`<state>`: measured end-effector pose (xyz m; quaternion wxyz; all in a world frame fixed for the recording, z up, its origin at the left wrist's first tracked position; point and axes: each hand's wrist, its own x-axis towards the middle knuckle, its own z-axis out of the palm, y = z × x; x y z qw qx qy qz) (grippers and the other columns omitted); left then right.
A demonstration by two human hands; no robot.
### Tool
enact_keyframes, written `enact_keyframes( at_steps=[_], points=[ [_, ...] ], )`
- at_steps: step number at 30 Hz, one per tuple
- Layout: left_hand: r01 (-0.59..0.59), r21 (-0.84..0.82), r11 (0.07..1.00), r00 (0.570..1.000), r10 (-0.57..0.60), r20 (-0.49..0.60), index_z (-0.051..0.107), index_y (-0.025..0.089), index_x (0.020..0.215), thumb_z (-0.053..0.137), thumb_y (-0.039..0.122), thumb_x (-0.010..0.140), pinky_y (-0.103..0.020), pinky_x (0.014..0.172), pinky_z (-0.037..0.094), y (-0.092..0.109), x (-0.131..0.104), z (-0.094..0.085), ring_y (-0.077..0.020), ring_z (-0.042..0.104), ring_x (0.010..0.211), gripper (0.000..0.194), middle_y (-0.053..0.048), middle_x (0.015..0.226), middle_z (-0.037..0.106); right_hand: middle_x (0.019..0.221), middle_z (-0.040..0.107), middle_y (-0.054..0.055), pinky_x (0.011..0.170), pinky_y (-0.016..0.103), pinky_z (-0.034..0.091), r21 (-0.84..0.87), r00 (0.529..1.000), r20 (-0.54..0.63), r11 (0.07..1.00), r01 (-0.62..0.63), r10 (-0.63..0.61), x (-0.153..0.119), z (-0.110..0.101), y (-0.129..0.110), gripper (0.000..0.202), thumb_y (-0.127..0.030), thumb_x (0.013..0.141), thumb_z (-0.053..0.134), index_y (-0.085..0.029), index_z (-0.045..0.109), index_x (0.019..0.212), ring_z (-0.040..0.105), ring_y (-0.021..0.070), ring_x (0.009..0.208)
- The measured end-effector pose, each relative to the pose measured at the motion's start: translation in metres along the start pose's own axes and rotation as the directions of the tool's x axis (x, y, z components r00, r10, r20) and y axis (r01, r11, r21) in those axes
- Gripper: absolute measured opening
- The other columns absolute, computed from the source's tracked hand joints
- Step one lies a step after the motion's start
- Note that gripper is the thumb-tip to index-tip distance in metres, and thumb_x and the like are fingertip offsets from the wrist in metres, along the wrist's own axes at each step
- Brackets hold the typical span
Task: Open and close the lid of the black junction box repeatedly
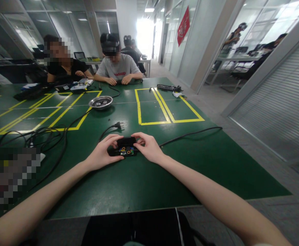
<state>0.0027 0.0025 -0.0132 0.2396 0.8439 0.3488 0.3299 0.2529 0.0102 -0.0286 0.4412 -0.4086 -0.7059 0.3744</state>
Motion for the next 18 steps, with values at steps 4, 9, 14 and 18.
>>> enact_keyframes(
  at_steps=[4, 9, 14, 18],
  points=[
    [-0.018, 0.000, 1.000, 1.000, 0.018, -0.006, 0.059, 0.025, 0.136, 0.085, 0.026, 0.078, -0.039, 0.086, 0.062, 0.0028, 0.0013, -0.0014, -0.0235, 0.065, 0.104, 0.064, -0.010, 0.131, 0.060, 0.108, 0.078, 0.005, 0.078, 0.032, 0.062, -0.011, 1.000, -0.006, 1.000, 0.018, -0.018, -0.0005, 0.0003, 0.0003, 0.032, -0.016, 0.083, 0.068, -0.021, 0.073, 0.114, 0.073, 0.0162, 0.080],
    [-0.018, 0.007, 1.000, 1.000, 0.018, 0.005, 0.058, 0.024, 0.135, 0.082, 0.027, 0.080, -0.040, 0.087, 0.061, 0.0058, 0.0019, -0.0033, -0.0220, 0.066, 0.099, 0.060, -0.010, 0.130, 0.063, 0.107, 0.078, 0.006, 0.078, 0.034, 0.063, -0.044, 0.998, -0.033, 0.998, 0.044, -0.045, -0.0011, 0.0013, 0.0010, 0.030, -0.015, 0.083, 0.068, -0.020, 0.073, 0.112, 0.074, 0.0175, 0.081],
    [-0.021, 0.036, 0.999, 1.000, 0.021, 0.005, 0.057, 0.023, 0.134, 0.083, 0.027, 0.079, -0.039, 0.086, 0.061, 0.0054, 0.0009, -0.0040, -0.0197, 0.066, 0.091, 0.061, -0.008, 0.122, 0.066, 0.107, 0.078, 0.006, 0.079, 0.036, 0.065, -0.052, 0.998, -0.030, 0.997, 0.059, -0.061, -0.0009, 0.0009, -0.0001, 0.028, -0.014, 0.082, 0.069, -0.020, 0.074, 0.110, 0.075, 0.0182, 0.081],
    [-0.016, 0.053, 0.998, 1.000, 0.016, 0.010, 0.057, 0.023, 0.135, 0.084, 0.027, 0.079, -0.038, 0.086, 0.060, 0.0051, 0.0004, -0.0043, -0.0206, 0.067, 0.093, 0.062, -0.008, 0.121, 0.067, 0.105, 0.079, 0.006, 0.078, 0.035, 0.064, -0.055, 0.997, -0.004, 0.996, 0.075, -0.075, -0.0008, -0.0003, -0.0016, 0.027, -0.014, 0.083, 0.068, -0.020, 0.074, 0.108, 0.075, 0.0175, 0.081]
  ],
)
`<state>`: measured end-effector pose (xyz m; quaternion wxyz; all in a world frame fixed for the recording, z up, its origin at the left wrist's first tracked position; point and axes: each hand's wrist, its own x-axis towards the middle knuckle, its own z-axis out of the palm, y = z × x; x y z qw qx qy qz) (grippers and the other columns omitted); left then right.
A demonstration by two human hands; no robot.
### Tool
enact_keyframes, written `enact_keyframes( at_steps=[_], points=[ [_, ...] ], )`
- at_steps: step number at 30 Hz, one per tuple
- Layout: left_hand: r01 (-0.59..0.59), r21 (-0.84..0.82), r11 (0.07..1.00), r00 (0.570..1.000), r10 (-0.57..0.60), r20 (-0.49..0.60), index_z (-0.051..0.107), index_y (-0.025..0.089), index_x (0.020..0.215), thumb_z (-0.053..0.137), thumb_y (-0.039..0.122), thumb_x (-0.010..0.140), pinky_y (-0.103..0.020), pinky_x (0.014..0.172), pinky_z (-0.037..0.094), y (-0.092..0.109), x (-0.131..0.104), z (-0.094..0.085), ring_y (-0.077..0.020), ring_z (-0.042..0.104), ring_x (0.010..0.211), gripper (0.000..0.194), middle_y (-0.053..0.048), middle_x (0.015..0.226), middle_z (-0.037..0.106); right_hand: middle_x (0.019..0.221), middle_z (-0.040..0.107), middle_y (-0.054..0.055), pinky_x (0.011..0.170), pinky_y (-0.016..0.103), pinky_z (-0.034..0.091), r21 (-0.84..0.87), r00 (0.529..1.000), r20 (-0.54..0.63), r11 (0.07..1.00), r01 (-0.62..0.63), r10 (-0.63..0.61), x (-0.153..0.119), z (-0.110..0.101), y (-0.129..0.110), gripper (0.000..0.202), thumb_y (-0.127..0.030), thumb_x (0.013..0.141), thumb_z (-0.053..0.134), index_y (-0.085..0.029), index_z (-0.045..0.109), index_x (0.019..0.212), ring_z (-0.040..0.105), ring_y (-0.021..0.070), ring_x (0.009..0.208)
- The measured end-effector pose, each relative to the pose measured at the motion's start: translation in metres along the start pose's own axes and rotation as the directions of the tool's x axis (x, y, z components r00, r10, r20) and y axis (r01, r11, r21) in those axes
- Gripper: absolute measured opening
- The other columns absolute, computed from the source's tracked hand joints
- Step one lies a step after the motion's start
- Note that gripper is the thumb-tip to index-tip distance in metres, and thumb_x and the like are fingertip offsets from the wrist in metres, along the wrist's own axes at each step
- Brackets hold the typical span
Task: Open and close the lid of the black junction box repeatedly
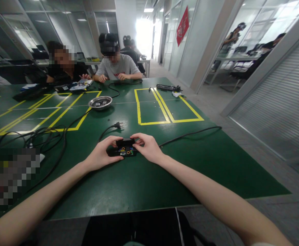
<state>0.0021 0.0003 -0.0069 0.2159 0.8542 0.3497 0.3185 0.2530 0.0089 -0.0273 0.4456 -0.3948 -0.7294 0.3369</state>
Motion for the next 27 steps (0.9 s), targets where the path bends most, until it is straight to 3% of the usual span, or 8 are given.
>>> enact_keyframes(
  at_steps=[8, 18, 23, 27],
  points=[
    [-0.005, -0.018, 1.000, 1.000, 0.005, 0.001, 0.059, 0.021, 0.125, 0.084, 0.025, 0.078, -0.035, 0.084, 0.060, 0.001, 0.000, 0.000, -0.0196, 0.068, 0.093, 0.053, -0.005, 0.115, 0.068, 0.099, 0.076, 0.006, 0.078, 0.035, 0.063, -0.007, 0.997, 0.049, 0.999, 0.053, -0.052, -0.002, -0.005, -0.007, 0.015, -0.028, 0.091, 0.065, -0.019, 0.070, 0.102, 0.073, 0.0185, 0.083],
    [-0.034, -0.003, 0.999, 0.999, 0.034, 0.020, 0.064, 0.020, 0.099, 0.079, 0.029, 0.084, -0.036, 0.085, 0.057, 0.006, 0.001, -0.003, -0.0219, 0.067, 0.096, 0.023, -0.006, 0.104, 0.069, 0.098, 0.070, 0.006, 0.082, 0.036, 0.060, -0.072, 0.952, 0.173, 0.960, 0.269, -0.254, -0.005, -0.011, -0.016, 0.006, -0.020, 0.087, 0.067, -0.021, 0.067, 0.093, 0.068, 0.0201, 0.090],
    [-0.058, -0.036, 0.998, 0.998, 0.059, 0.026, 0.066, 0.019, 0.096, 0.076, 0.034, 0.089, -0.036, 0.086, 0.057, 0.004, 0.001, -0.003, -0.0216, 0.069, 0.095, 0.019, -0.008, 0.103, 0.071, 0.102, 0.068, 0.007, 0.084, 0.037, 0.059, -0.117, 0.935, 0.228, 0.946, 0.301, -0.270, -0.005, -0.015, -0.015, 0.010, -0.020, 0.085, 0.069, -0.021, 0.067, 0.095, 0.068, 0.0208, 0.092],
    [-0.052, 0.000, 0.999, 0.998, 0.052, 0.036, 0.069, 0.019, 0.098, 0.070, 0.035, 0.095, -0.032, 0.080, 0.057, 0.007, 0.002, -0.004, -0.0200, 0.070, 0.090, 0.017, -0.007, 0.100, 0.072, 0.112, 0.067, 0.009, 0.087, 0.037, 0.058, -0.195, 0.896, 0.317, 0.903, 0.382, -0.310, -0.005, -0.016, -0.012, 0.030, -0.023, 0.083, 0.076, -0.022, 0.067, 0.111, 0.068, 0.0229, 0.101]
  ],
)
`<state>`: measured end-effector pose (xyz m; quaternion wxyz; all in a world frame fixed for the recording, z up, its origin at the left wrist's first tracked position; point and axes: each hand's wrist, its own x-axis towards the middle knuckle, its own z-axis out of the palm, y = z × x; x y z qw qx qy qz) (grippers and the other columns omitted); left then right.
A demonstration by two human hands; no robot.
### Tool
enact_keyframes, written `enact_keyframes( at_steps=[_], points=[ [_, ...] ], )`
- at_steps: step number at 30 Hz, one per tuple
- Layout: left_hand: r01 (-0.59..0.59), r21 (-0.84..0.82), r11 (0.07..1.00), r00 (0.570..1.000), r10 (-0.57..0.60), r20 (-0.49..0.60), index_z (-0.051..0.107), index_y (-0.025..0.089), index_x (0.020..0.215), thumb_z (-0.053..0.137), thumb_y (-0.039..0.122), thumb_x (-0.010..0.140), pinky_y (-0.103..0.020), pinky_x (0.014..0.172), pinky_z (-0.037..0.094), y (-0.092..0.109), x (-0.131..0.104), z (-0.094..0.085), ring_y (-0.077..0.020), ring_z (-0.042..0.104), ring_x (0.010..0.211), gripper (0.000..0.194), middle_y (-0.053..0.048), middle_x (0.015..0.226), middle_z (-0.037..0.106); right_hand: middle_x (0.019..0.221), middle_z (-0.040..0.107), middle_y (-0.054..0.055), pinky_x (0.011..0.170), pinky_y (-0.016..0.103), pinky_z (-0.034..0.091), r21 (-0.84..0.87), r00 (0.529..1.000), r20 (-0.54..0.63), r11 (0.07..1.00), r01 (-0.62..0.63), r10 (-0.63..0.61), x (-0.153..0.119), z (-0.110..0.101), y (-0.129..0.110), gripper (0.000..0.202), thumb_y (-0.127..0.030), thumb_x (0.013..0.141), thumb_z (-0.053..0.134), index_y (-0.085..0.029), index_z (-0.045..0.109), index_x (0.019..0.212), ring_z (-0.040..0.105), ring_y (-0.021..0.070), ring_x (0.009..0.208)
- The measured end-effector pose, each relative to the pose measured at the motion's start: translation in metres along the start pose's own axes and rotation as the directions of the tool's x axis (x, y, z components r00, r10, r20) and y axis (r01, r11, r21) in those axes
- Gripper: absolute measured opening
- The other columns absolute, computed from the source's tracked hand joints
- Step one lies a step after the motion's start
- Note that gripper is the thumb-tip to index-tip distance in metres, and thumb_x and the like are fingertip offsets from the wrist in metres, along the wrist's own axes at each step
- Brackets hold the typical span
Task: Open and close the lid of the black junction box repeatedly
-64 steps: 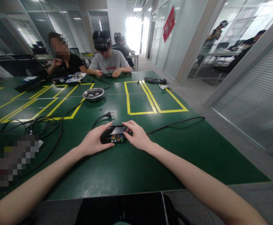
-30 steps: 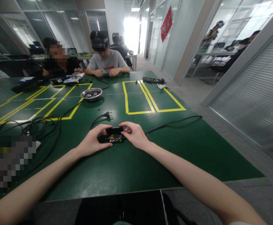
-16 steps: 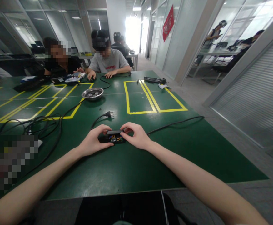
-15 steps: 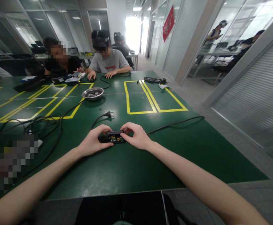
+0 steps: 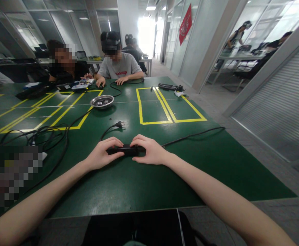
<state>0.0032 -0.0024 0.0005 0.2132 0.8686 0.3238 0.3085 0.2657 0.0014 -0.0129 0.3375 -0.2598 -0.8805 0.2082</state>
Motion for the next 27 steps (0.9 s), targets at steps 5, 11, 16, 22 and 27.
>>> enact_keyframes(
  at_steps=[5, 11, 16, 22, 27],
  points=[
    [-0.057, 0.230, 0.972, 0.998, 0.060, -0.007, 0.070, 0.020, 0.112, 0.068, 0.039, 0.095, -0.035, 0.082, 0.057, 0.002, -0.001, 0.003, -0.0220, 0.072, 0.090, 0.026, -0.008, 0.104, 0.075, 0.108, 0.071, 0.011, 0.082, 0.037, 0.058, -0.201, 0.999, 0.000, 0.979, 0.041, -0.042, 0.000, 0.004, 0.000, 0.023, -0.026, 0.096, 0.065, -0.020, 0.069, 0.118, 0.070, 0.0241, 0.096],
    [-0.153, 0.369, 0.917, 0.986, 0.168, -0.009, 0.074, 0.020, 0.117, 0.063, 0.040, 0.099, -0.041, 0.088, 0.056, 0.001, -0.001, 0.011, -0.0249, 0.072, 0.094, 0.029, -0.010, 0.101, 0.078, 0.100, 0.074, 0.011, 0.086, 0.042, 0.058, -0.282, 0.996, -0.012, 0.955, 0.086, -0.093, 0.003, 0.004, -0.008, 0.019, -0.030, 0.095, 0.063, -0.021, 0.071, 0.110, 0.068, 0.0273, 0.100],
    [-0.203, 0.393, 0.897, 0.974, 0.227, -0.016, 0.074, 0.019, 0.114, 0.063, 0.040, 0.098, -0.041, 0.087, 0.056, 0.008, -0.001, 0.012, -0.0256, 0.073, 0.093, 0.028, -0.010, 0.100, 0.080, 0.103, 0.076, 0.010, 0.084, 0.040, 0.059, -0.210, 0.994, -0.040, 0.973, 0.092, -0.103, 0.004, 0.007, -0.014, 0.016, -0.032, 0.097, 0.065, -0.022, 0.071, 0.108, 0.070, 0.0259, 0.097],
    [-0.242, 0.397, 0.885, 0.960, 0.278, -0.033, 0.074, 0.019, 0.118, 0.063, 0.042, 0.101, -0.037, 0.086, 0.058, 0.006, -0.002, 0.012, -0.0222, 0.077, 0.087, 0.031, -0.008, 0.100, 0.082, 0.110, 0.074, 0.009, 0.085, 0.038, 0.059, -0.237, 0.997, -0.043, 0.970, 0.048, -0.060, 0.003, 0.008, -0.015, 0.019, -0.026, 0.092, 0.067, -0.023, 0.070, 0.111, 0.070, 0.0252, 0.100],
    [-0.167, 0.325, 0.931, 0.981, 0.191, -0.041, 0.074, 0.019, 0.118, 0.067, 0.046, 0.096, -0.039, 0.088, 0.058, 0.007, -0.003, 0.011, -0.0244, 0.076, 0.091, 0.035, -0.009, 0.102, 0.081, 0.105, 0.076, 0.009, 0.080, 0.036, 0.060, -0.251, 0.993, -0.053, 0.964, 0.090, -0.106, 0.000, 0.004, -0.014, 0.016, -0.025, 0.095, 0.065, -0.021, 0.069, 0.109, 0.073, 0.0244, 0.095]
  ],
)
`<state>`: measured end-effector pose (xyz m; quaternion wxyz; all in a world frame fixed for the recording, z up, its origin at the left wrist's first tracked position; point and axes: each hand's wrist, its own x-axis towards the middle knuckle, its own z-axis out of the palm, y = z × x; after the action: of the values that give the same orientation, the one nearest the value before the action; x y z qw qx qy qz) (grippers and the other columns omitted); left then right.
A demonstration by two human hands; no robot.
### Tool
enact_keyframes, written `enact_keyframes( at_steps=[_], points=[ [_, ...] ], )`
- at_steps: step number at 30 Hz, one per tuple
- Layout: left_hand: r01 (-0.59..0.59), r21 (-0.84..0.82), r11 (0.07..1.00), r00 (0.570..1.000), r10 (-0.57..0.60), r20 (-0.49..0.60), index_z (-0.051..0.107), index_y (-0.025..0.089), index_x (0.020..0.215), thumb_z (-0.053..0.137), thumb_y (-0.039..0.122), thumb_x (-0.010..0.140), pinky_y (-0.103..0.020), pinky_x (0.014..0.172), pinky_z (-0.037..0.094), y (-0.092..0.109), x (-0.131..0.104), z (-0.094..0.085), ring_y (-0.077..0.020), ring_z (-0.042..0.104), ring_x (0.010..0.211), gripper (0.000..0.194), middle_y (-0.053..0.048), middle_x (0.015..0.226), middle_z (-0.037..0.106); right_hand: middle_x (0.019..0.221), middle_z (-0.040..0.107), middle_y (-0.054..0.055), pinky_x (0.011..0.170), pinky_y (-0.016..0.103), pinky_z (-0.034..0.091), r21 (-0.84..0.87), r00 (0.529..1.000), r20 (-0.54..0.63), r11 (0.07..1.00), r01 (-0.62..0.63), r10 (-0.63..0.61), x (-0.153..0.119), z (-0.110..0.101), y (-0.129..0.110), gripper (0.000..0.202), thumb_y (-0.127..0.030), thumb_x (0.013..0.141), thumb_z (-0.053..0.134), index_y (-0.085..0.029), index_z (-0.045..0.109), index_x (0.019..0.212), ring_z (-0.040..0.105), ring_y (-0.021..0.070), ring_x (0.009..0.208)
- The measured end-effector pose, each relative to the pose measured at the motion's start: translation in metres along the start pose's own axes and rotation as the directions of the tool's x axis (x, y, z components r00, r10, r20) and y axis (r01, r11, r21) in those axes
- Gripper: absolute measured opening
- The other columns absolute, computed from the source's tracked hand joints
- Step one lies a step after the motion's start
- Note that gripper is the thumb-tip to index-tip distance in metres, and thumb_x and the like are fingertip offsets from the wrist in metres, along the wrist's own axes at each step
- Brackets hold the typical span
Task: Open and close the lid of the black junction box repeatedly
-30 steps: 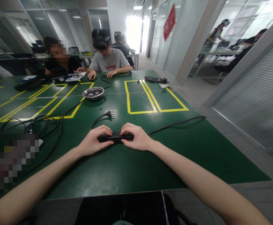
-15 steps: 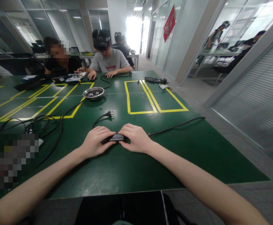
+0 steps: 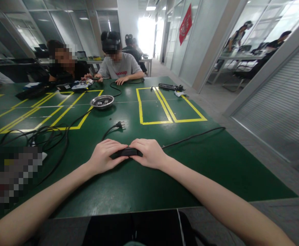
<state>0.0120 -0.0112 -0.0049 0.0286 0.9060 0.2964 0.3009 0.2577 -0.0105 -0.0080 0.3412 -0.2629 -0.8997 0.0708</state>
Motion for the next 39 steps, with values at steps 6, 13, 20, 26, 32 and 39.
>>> enact_keyframes(
  at_steps=[6, 13, 20, 26, 32, 39],
  points=[
    [0.280, -0.194, 0.940, 0.949, -0.241, 0.202, 0.075, 0.018, 0.107, 0.050, 0.045, 0.104, -0.033, 0.081, 0.055, -0.001, 0.005, -0.004, -0.0218, 0.070, 0.091, 0.037, -0.007, 0.099, 0.076, 0.111, 0.077, 0.009, 0.088, 0.037, 0.061, -0.236, 0.964, 0.071, 0.934, 0.267, -0.257, 0.000, -0.005, -0.001, 0.024, -0.018, 0.103, 0.049, -0.022, 0.072, 0.104, 0.069, 0.0239, 0.110],
    [0.365, -0.364, 0.857, 0.929, -0.312, 0.197, 0.076, 0.016, 0.102, 0.067, 0.050, 0.095, -0.027, 0.068, 0.049, 0.000, 0.005, -0.006, -0.0168, 0.063, 0.074, 0.035, -0.003, 0.085, 0.072, 0.126, 0.072, 0.014, 0.084, 0.034, 0.061, -0.251, 0.982, 0.053, 0.949, 0.190, -0.182, 0.000, -0.004, 0.002, 0.021, -0.027, 0.102, 0.057, -0.018, 0.067, 0.118, 0.072, 0.0231, 0.107],
    [0.051, -0.038, 0.998, 0.998, -0.052, -0.020, 0.072, 0.016, 0.106, 0.068, 0.048, 0.096, -0.036, 0.078, 0.051, 0.000, 0.002, -0.004, -0.0237, 0.068, 0.086, 0.033, -0.009, 0.095, 0.076, 0.101, 0.079, 0.010, 0.078, 0.031, 0.059, -0.067, 0.998, 0.044, 0.997, -0.032, 0.035, -0.002, 0.000, 0.000, 0.025, -0.033, 0.103, 0.059, -0.017, 0.067, 0.119, 0.077, 0.0218, 0.089],
    [0.105, -0.009, 0.994, 0.994, -0.105, 0.031, 0.071, 0.016, 0.106, 0.067, 0.042, 0.098, -0.035, 0.079, 0.054, 0.001, -0.001, 0.001, -0.0222, 0.070, 0.082, 0.027, -0.007, 0.090, 0.076, 0.110, 0.077, 0.012, 0.082, 0.033, 0.058, -0.007, 0.992, 0.129, 1.000, -0.005, 0.006, 0.000, -0.002, 0.005, 0.034, -0.039, 0.100, 0.063, -0.016, 0.063, 0.125, 0.075, 0.0238, 0.098],
    [0.135, -0.113, 0.984, 0.990, -0.128, 0.063, 0.071, 0.016, 0.111, 0.066, 0.042, 0.098, -0.032, 0.075, 0.055, 0.000, -0.002, 0.000, -0.0214, 0.072, 0.082, 0.030, -0.008, 0.096, 0.077, 0.111, 0.077, 0.008, 0.085, 0.031, 0.057, 0.050, 0.989, 0.144, 0.998, -0.025, 0.017, -0.001, -0.003, 0.006, 0.022, -0.030, 0.104, 0.058, -0.020, 0.064, 0.122, 0.074, 0.0210, 0.099],
    [0.142, -0.110, 0.984, 0.989, -0.137, 0.048, 0.074, 0.018, 0.111, 0.059, 0.037, 0.103, -0.032, 0.076, 0.056, -0.001, 0.000, 0.004, -0.0200, 0.071, 0.079, 0.026, -0.006, 0.089, 0.076, 0.124, 0.067, 0.013, 0.086, 0.037, 0.059, -0.115, 0.967, 0.252, 0.991, 0.070, -0.039, 0.000, 0.002, 0.003, 0.047, -0.036, 0.102, 0.060, -0.024, 0.053, 0.147, 0.068, 0.0246, 0.106]
  ],
)
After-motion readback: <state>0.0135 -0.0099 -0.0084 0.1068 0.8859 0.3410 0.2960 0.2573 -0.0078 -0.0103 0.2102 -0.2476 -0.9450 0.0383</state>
